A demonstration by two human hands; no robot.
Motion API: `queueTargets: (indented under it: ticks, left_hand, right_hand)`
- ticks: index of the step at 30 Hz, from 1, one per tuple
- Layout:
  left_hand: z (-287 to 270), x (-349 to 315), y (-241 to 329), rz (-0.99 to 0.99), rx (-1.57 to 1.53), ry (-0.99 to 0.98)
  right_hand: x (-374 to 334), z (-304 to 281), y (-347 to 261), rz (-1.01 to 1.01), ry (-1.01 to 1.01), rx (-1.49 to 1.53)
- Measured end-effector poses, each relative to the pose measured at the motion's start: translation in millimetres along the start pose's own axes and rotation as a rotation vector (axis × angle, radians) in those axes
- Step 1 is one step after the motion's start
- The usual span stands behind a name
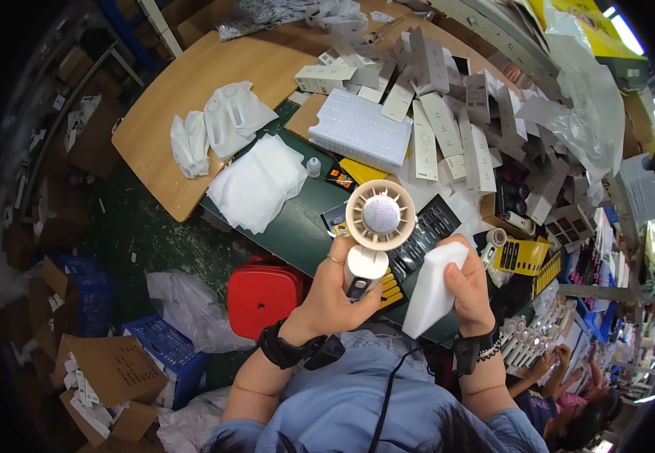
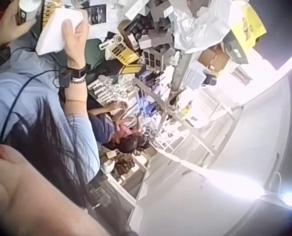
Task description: Cleaning handheld fans with a cloth and wrapping them in protective foam sheets for packaging.
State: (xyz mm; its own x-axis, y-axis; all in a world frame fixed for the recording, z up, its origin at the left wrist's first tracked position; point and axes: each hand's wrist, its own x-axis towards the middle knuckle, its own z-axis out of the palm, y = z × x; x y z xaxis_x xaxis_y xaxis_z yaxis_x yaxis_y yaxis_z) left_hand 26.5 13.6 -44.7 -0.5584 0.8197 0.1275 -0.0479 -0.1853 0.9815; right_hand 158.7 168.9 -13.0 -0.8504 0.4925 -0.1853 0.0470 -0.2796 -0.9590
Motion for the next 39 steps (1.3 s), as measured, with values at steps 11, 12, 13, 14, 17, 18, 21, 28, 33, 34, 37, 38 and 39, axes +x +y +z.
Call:
queueTargets:
  ticks: [11,12,13,14,17,18,21,28,33,34,37,38,39]
  left_hand:
    - [81,-33,-50,0.213,0.550,0.189]
    - [96,-40,-56,0.220,0.544,0.177]
    - [108,-47,-60,0.226,0.540,0.166]
    - [119,-51,-60,0.231,0.532,0.161]
    - [143,-67,-63,0.227,0.533,0.073]
    - [151,-73,-65,0.241,0.517,0.067]
    - [160,-79,-73,0.266,0.487,0.056]
    - [163,-92,-77,0.286,0.501,0.092]
    - [167,-93,-80,0.200,0.438,0.136]
    - [156,-88,-84,0.123,0.480,0.115]
    - [104,-66,-101,-0.094,0.563,0.221]
    - [72,-56,-110,-0.268,0.557,0.258]
    - [32,-50,-137,-0.359,0.632,0.428]
  right_hand:
    - [-54,-2,-15,0.237,0.073,-0.403]
    - [-68,-12,-7,0.348,0.149,-0.298]
    - [-79,-17,1,0.348,0.142,-0.296]
    - [-90,-24,7,0.322,0.227,-0.192]
    - [-126,-38,16,0.317,0.329,-0.089]
    - [-137,-42,18,0.335,0.352,-0.093]
    - [-141,-57,22,0.354,0.354,-0.153]
    - [-153,-78,12,0.516,0.478,-0.196]
    - [-155,-60,25,0.401,0.387,-0.233]
    - [-145,-63,37,0.404,0.392,-0.203]
    - [-128,-70,58,0.412,0.396,-0.155]
    - [-122,-71,63,0.420,0.388,-0.136]
    - [-116,-71,71,0.428,0.373,-0.116]
